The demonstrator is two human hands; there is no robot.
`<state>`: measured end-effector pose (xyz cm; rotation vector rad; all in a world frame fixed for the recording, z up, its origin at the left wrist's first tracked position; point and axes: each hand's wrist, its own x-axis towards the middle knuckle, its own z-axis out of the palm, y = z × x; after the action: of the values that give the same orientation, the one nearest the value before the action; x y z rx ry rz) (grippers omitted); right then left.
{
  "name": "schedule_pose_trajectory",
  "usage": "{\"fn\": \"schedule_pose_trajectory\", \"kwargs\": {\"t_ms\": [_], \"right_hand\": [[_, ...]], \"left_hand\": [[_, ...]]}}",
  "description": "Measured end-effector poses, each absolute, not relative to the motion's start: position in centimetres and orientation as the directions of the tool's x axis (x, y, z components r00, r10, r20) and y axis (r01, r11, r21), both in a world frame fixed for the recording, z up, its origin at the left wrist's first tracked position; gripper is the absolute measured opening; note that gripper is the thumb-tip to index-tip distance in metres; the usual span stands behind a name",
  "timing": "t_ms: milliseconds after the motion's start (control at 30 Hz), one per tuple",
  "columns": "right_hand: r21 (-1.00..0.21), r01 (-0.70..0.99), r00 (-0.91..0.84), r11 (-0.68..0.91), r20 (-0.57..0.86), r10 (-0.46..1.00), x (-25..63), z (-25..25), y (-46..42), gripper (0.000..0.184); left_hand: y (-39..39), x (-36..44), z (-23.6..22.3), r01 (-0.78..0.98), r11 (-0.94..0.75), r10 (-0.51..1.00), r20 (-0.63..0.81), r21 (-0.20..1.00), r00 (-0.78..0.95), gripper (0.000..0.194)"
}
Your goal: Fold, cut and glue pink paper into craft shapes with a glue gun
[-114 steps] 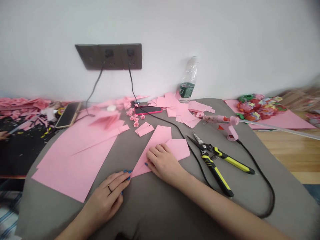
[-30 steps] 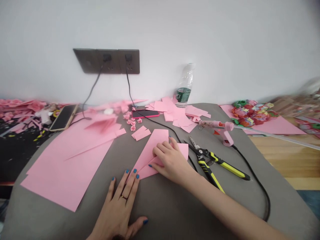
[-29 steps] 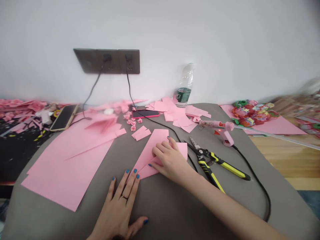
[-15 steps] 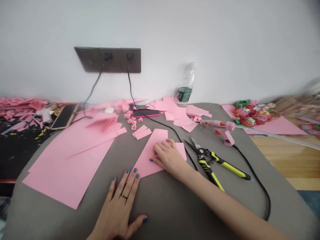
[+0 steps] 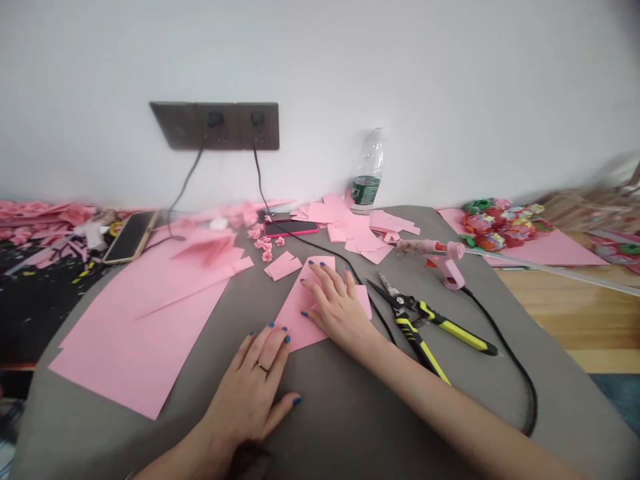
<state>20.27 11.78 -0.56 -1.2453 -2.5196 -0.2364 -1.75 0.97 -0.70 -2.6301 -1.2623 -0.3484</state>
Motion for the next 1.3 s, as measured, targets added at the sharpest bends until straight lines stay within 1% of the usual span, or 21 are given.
{"fn": "schedule_pose_trajectory", "kwargs": {"t_ms": [100, 200, 267, 333, 500, 600, 667, 733, 800, 867, 933, 1000, 1100, 1200, 1300], "right_hand": [[0.014, 0.805, -0.575, 0.593, 0.265, 0.774, 20.2, -0.6, 12.2, 0.06], [0.016, 0.815, -0.571, 0.58, 0.195, 0.797, 20.1, -0.6, 12.6, 0.067], [0.014, 0.813, -0.577, 0.583, 0.163, 0.8, 20.2, -0.4, 12.7, 0.068], [0.007, 0.812, -0.578, 0.584, 0.151, 0.802, 20.2, -0.2, 12.8, 0.067], [-0.033, 0.81, -0.567, 0.586, 0.212, 0.796, 20.1, 0.8, 11.8, 0.054], [-0.081, 0.745, -0.633, 0.662, 0.226, 0.74, 19.9, 1.6, 9.3, 0.054], [-0.13, 0.681, -0.695, 0.72, 0.197, 0.692, 19.8, 1.8, 7.1, 0.052], [-0.192, 0.634, -0.738, 0.749, 0.14, 0.661, 20.1, 1.7, 5.0, 0.056], [-0.236, 0.594, -0.773, 0.769, 0.096, 0.627, 20.5, 1.3, 3.5, 0.065], [-0.257, 0.574, -0.792, 0.777, 0.065, 0.607, 21.0, 0.7, 2.8, 0.072], [-0.262, 0.575, -0.795, 0.775, 0.047, 0.605, 21.4, 0.2, 2.8, 0.074], [-0.251, 0.586, -0.789, 0.77, 0.04, 0.613, 21.8, 0.0, 3.1, 0.075], [-0.206, 0.613, -0.774, 0.763, 0.04, 0.632, 22.7, 0.1, 3.5, 0.075], [-0.121, 0.654, -0.746, 0.746, 0.057, 0.663, 24.4, 0.3, 3.6, 0.069], [-0.004, 0.71, -0.699, 0.704, 0.108, 0.707, 26.6, 0.4, 3.5, 0.059]], "left_hand": [[0.8, -1.7, -0.8, 0.76, -0.648, 0.731, 0.238, -0.053, 0.639, 0.052], [0.5, -1.7, -0.9, 0.772, -0.636, 0.757, 0.203, 0.013, 0.621, 0.067], [0.4, -1.7, -1.0, 0.777, -0.628, 0.767, 0.197, 0.038, 0.611, 0.077], [0.3, -1.7, -1.0, 0.773, -0.633, 0.764, 0.19, 0.036, 0.616, 0.084], [0.4, -1.7, -0.9, 0.763, -0.647, 0.746, 0.199, -0.011, 0.636, 0.094], [0.3, -1.7, -1.0, 0.761, -0.648, 0.741, 0.207, -0.028, 0.639, 0.096], [0.2, -1.7, -1.1, 0.764, -0.645, 0.746, 0.199, -0.022, 0.636, 0.097], [0.1, -1.8, -1.2, 0.765, -0.644, 0.749, 0.189, -0.012, 0.635, 0.098], [0.1, -1.8, -1.3, 0.76, -0.649, 0.746, 0.188, -0.01, 0.639, 0.096], [0.0, -1.9, -1.4, 0.755, -0.656, 0.739, 0.195, -0.012, 0.645, 0.094], [0.0, -1.9, -1.4, 0.758, -0.653, 0.742, 0.195, -0.012, 0.642, 0.093], [0.0, -1.8, -1.4, 0.763, -0.646, 0.748, 0.188, -0.014, 0.637, 0.093], [0.0, -1.8, -1.2, 0.767, -0.64, 0.748, 0.198, -0.036, 0.634, 0.093], [0.1, -1.7, -1.0, 0.764, -0.643, 0.736, 0.228, -0.063, 0.638, 0.092], [0.2, -1.7, -0.7, 0.758, -0.648, 0.723, 0.249, -0.081, 0.645, 0.089]]}}
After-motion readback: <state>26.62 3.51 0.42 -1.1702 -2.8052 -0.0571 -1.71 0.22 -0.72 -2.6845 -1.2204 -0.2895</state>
